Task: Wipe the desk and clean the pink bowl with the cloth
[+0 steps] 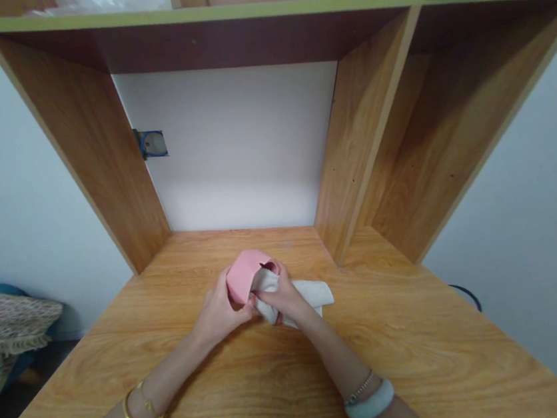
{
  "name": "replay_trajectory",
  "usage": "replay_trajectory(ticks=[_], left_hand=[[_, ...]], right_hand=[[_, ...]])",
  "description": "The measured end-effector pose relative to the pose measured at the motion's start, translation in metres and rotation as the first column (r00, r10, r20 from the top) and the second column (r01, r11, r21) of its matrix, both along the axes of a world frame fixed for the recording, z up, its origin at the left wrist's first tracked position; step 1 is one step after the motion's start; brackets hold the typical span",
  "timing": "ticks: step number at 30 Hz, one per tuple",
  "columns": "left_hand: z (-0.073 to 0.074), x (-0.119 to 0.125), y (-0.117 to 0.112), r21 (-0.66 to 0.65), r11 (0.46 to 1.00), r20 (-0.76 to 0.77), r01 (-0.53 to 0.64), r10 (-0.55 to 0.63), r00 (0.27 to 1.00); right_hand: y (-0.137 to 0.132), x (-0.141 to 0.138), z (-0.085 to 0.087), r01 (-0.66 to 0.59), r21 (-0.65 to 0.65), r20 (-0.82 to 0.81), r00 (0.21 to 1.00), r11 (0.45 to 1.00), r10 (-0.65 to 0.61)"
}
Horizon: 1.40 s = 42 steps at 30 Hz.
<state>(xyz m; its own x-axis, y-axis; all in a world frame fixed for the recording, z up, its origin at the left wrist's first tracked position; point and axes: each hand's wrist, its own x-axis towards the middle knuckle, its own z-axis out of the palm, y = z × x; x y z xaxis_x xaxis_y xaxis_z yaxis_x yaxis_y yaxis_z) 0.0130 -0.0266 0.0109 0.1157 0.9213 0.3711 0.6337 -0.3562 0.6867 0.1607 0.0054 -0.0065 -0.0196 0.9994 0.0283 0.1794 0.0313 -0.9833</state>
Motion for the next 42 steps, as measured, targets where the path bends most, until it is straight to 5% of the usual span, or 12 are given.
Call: replay_trajectory(ticks=[9, 13, 17, 21, 26, 29, 32, 36, 42], left_hand=[[0.007, 0.005, -0.006, -0.046, 0.999, -0.078, 0.013, -0.017, 0.997], [0.011, 0.001, -0.007, -0.077, 0.997, -0.125, 0.033, -0.043, 0.991], [0.011, -0.006, -0.004, -0.085, 0.993, -0.216, 0.084, -0.100, 0.971], [0.007, -0.014, 0.002, -0.031, 0.992, -0.186, 0.123, -0.127, 0.974], [0.002, -0.018, 0.009, 0.043, 0.994, 0.105, 0.101, -0.105, 0.989], [-0.004, -0.010, 0.008, 0.006, 0.979, 0.219, 0.203, -0.199, 0.955], [-0.010, -0.001, 0.005, -0.009, 0.962, 0.273, 0.272, -0.259, 0.926], [-0.010, 0.002, 0.002, -0.009, 0.985, 0.251, 0.173, -0.166, 0.954], [0.001, -0.004, 0.000, 0.036, 0.994, 0.099, 0.099, -0.102, 0.990]], right_hand=[[-0.001, 0.016, 0.019, 0.249, 0.307, 0.374, 0.856, 0.918, -0.357], [-0.006, 0.018, 0.022, 0.154, 0.454, 0.499, 0.772, 0.878, -0.394], [-0.004, 0.019, 0.017, 0.031, 0.407, 0.618, 0.726, 0.913, -0.301], [-0.003, 0.017, 0.011, -0.011, 0.318, 0.576, 0.796, 0.948, -0.184], [0.001, 0.012, 0.007, 0.159, 0.319, 0.297, 0.919, 0.934, -0.258], [0.005, 0.009, 0.007, 0.252, 0.324, 0.105, 0.948, 0.912, -0.300], [0.008, 0.006, 0.005, 0.195, 0.263, 0.007, 0.979, 0.945, -0.204], [0.010, 0.004, 0.004, 0.123, 0.235, 0.013, 0.992, 0.964, -0.129], [0.007, 0.015, 0.013, 0.274, 0.250, 0.308, 0.887, 0.929, -0.344]])
